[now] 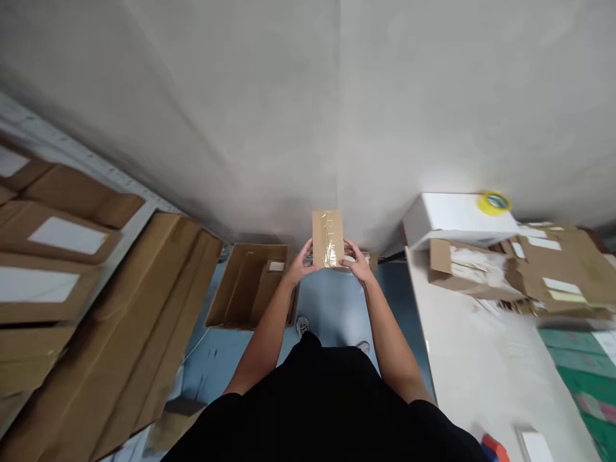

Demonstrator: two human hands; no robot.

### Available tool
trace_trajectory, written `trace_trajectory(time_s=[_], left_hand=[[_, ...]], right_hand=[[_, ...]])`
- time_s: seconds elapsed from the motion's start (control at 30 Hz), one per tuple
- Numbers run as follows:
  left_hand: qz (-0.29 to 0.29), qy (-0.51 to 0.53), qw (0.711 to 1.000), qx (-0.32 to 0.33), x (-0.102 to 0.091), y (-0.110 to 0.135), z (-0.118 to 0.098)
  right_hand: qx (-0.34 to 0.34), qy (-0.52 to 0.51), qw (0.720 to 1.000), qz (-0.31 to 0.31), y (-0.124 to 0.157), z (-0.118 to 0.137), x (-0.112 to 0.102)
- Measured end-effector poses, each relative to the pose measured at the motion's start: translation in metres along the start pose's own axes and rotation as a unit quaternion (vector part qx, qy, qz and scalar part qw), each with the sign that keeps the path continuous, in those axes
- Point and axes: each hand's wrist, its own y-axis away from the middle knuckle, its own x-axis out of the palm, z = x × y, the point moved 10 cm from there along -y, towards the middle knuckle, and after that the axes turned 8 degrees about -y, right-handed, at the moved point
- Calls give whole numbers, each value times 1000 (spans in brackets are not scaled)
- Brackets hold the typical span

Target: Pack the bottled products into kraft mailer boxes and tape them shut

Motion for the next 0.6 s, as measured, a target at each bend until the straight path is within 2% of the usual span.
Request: trace_trajectory(time_s=[0.07,0.17,0.3,0.37,0.47,0.53,0.6], left_hand=[[-54,0,998,-13,-61,28,13],[-135,-7,991,-19,-141,72,31],[-238,-10,971,-18,-227,129,51],[-282,0,959,-25,-258,152,61],[-328,20,944,-34,-291,172,76],[-350,36,935,-40,-307,172,89],[-351,50,932,-75,-317,162,107]], right_hand=[[24,11,999,47,-26,-19,66],[59,19,992,110,-57,-51,161],[98,45,980,166,-82,-96,271],[105,63,974,191,-92,-114,316],[104,84,966,222,-110,-133,367],[102,94,963,232,-127,-142,389],[91,112,966,214,-150,-145,398]])
